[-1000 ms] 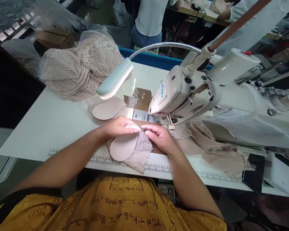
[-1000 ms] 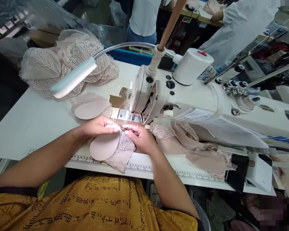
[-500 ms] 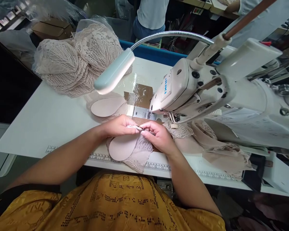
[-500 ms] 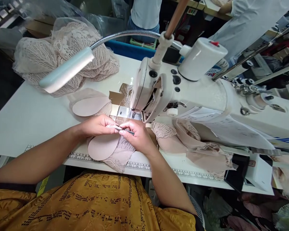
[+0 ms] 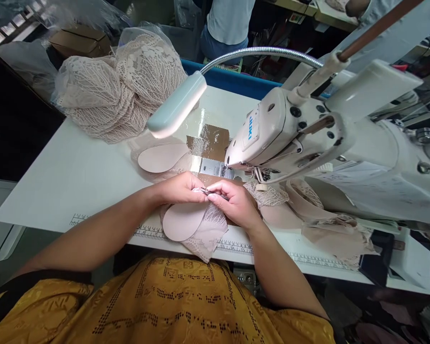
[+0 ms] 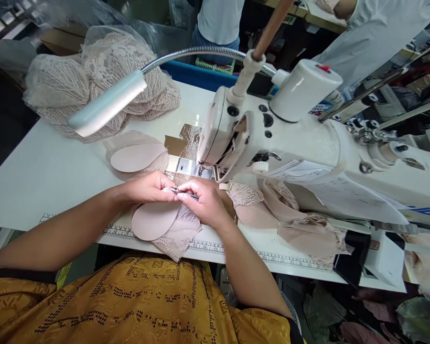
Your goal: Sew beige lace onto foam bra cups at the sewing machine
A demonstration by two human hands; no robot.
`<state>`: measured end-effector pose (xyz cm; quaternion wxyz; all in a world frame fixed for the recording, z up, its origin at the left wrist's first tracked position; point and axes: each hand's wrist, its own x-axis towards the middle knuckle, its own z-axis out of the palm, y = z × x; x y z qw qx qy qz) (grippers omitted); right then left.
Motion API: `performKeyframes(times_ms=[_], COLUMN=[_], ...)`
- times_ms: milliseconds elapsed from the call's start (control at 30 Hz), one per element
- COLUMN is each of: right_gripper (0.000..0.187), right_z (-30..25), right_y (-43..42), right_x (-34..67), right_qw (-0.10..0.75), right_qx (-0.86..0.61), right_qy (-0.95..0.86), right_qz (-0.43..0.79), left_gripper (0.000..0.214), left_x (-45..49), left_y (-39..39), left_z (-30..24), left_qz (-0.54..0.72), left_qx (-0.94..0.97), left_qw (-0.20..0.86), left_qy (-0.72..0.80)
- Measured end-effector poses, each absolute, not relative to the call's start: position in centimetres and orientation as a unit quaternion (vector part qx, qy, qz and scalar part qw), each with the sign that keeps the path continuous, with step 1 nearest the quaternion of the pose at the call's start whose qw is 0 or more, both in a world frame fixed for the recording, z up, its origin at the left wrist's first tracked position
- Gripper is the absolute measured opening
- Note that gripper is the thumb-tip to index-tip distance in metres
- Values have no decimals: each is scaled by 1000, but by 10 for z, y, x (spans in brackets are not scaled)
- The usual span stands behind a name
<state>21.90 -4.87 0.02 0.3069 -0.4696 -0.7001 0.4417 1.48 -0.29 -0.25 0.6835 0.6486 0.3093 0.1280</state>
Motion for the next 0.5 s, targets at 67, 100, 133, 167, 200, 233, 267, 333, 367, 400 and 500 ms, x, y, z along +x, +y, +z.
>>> performKeyframes(times_ms=[67,100,133,167,200,233,267,333,367,400,500], right_gripper=[11,12,12,14,19,26,33,27,18,12,14], right_z=[0,-1,-3,-4,-5,-6,-6,-5,-4,-4,-6], right_y=[-48,-48,-48,-48,-49,-49,-49,-49,-49,-49,-49], right_x=[217,216,216,215,215,214,215,217,219,222,230], right_qw=[306,314,326,338,342,337,323,279,258,239,215], right_qx=[-486,-493,-496,-497,-496,-496,-494,-499,-505,-509,-500], right_qy=[-703,-695,-682,-666,-650,-640,-639,-659,-675,-690,-720], right_qz=[420,419,427,442,462,480,494,488,472,455,432], left_gripper=[43,41,39,37,36,35,34,22,18,21,36], left_x=[16,17,18,19,18,17,15,6,0,-6,-18], left_y=[-4,-5,-5,-5,-5,-4,-2,3,6,8,10], left_z=[-4,-4,-4,-4,-4,-2,-1,5,8,10,14], left_qz=[124,122,122,123,126,124,115,79,57,42,58], left_qx=[648,648,649,651,655,665,677,701,709,714,721], left_qw=[682,681,681,679,675,670,663,653,648,642,613], left_qy=[316,318,318,317,314,307,298,277,272,275,317])
